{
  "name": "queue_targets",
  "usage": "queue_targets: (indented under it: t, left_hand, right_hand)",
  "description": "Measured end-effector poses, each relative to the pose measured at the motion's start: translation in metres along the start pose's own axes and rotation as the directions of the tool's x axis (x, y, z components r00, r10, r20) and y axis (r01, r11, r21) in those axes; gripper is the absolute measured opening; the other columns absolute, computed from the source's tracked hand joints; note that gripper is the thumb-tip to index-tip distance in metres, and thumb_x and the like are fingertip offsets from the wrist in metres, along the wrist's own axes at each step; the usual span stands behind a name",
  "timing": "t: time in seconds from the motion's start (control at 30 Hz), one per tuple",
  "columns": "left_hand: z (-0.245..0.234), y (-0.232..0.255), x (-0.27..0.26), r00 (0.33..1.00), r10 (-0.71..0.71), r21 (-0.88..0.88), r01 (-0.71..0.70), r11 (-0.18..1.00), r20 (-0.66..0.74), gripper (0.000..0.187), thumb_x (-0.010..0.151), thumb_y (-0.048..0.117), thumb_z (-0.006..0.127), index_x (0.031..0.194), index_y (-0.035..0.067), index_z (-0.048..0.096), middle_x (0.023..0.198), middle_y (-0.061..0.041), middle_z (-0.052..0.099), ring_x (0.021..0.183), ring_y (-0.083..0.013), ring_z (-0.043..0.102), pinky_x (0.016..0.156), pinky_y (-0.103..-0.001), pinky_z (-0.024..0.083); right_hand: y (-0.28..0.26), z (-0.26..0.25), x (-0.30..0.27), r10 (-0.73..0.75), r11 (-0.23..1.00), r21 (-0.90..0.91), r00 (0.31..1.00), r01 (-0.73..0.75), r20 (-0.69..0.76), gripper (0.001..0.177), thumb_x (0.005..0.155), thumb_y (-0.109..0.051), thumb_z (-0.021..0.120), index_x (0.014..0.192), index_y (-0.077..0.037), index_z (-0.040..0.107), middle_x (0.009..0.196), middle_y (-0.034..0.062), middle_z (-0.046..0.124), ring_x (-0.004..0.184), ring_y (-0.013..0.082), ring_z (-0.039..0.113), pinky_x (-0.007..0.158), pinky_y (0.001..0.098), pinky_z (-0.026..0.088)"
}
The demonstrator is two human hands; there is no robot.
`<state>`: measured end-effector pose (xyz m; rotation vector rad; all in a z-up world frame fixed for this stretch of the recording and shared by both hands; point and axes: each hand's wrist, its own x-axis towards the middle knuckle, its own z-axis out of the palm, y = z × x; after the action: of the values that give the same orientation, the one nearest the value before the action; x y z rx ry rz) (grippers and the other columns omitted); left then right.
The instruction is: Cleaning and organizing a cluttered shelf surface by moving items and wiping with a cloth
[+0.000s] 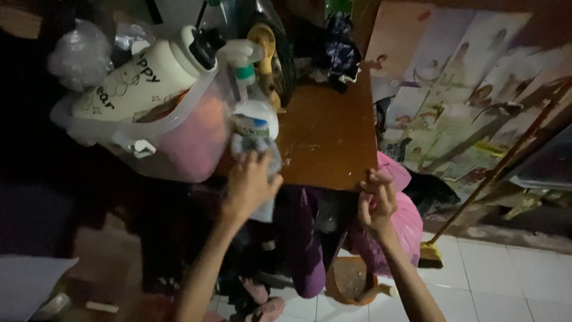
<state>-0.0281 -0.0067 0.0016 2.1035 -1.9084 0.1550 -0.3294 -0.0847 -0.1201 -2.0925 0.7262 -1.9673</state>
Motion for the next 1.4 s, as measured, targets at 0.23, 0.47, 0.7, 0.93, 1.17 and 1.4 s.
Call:
queue_targets:
  t: [0.23,0.47,0.7,0.93,1.17,1.4]
  left_hand:
    - [0.010,0.070,0.040,0.945,0.316,-0.027,-0.319,0.947,-0.081,0.063,0.092,0.042,0.066,0.141,0.003,0.054,0.131,-0.032,0.056,0.123,-0.0457,0.055,0.099,-0.054,0.051]
    - [0.030,0.091,0.132,0.976,0.151,-0.126,-0.132,0.983,0.155,0.063,0.102,0.038,0.054,0.151,0.000,0.042,0.129,-0.030,0.059,0.109,-0.0416,0.065,0.086,-0.048,0.058]
    - [0.065,0.086,0.229,0.997,0.016,-0.282,0.007,0.959,0.078,0.063,0.098,0.036,0.056,0.149,0.002,0.045,0.113,-0.026,0.068,0.092,-0.0336,0.070,0.075,-0.048,0.059]
    - [0.171,0.022,0.352,0.997,0.047,-0.312,-0.062,0.948,-0.055,0.068,0.099,0.046,0.065,0.140,-0.006,0.052,0.137,-0.034,0.051,0.117,-0.0482,0.055,0.093,-0.056,0.050]
    - [0.141,0.056,0.291,0.995,-0.038,-0.286,0.063,0.956,0.092,0.068,0.095,0.046,0.063,0.147,0.005,0.050,0.143,-0.028,0.049,0.125,-0.0438,0.054,0.102,-0.053,0.050]
    - [0.076,0.128,0.168,0.927,0.303,-0.488,-0.165,0.857,0.219,0.062,0.090,0.039,0.063,0.143,0.007,0.054,0.139,-0.022,0.051,0.122,-0.0356,0.054,0.098,-0.053,0.048]
  right_hand:
    - [0.011,-0.003,-0.001,-0.115,0.990,-0.078,0.993,0.116,0.013,0.033,0.081,0.009,0.061,0.114,0.012,0.066,0.133,0.0246,0.059,0.125,0.0406,0.061,0.106,0.0483,0.050]
    - [0.030,0.000,-0.012,-0.121,0.992,0.023,0.993,0.121,0.013,0.027,0.080,0.006,0.062,0.107,0.011,0.067,0.133,0.0268,0.058,0.124,0.0423,0.062,0.106,0.0467,0.053]
    - [0.043,0.009,-0.009,-0.247,0.969,0.005,0.966,0.248,-0.073,0.030,0.073,-0.005,0.063,0.100,0.003,0.073,0.120,0.0257,0.066,0.118,0.0429,0.064,0.105,0.0531,0.051]
    - [0.051,0.013,-0.011,-0.242,0.968,0.045,0.964,0.248,-0.114,0.027,0.075,-0.007,0.065,0.101,0.001,0.072,0.120,0.0242,0.065,0.118,0.0423,0.063,0.104,0.0540,0.053]
    - [0.082,0.016,-0.029,-0.241,0.963,0.121,0.970,0.241,-0.009,0.028,0.081,-0.005,0.062,0.108,0.006,0.060,0.133,0.0278,0.050,0.124,0.0438,0.059,0.113,0.0591,0.045]
    - [0.073,0.013,-0.026,-0.236,0.970,0.039,0.971,0.238,-0.046,0.030,0.078,-0.008,0.065,0.106,0.000,0.072,0.119,0.0186,0.060,0.119,0.0372,0.060,0.108,0.0532,0.055]
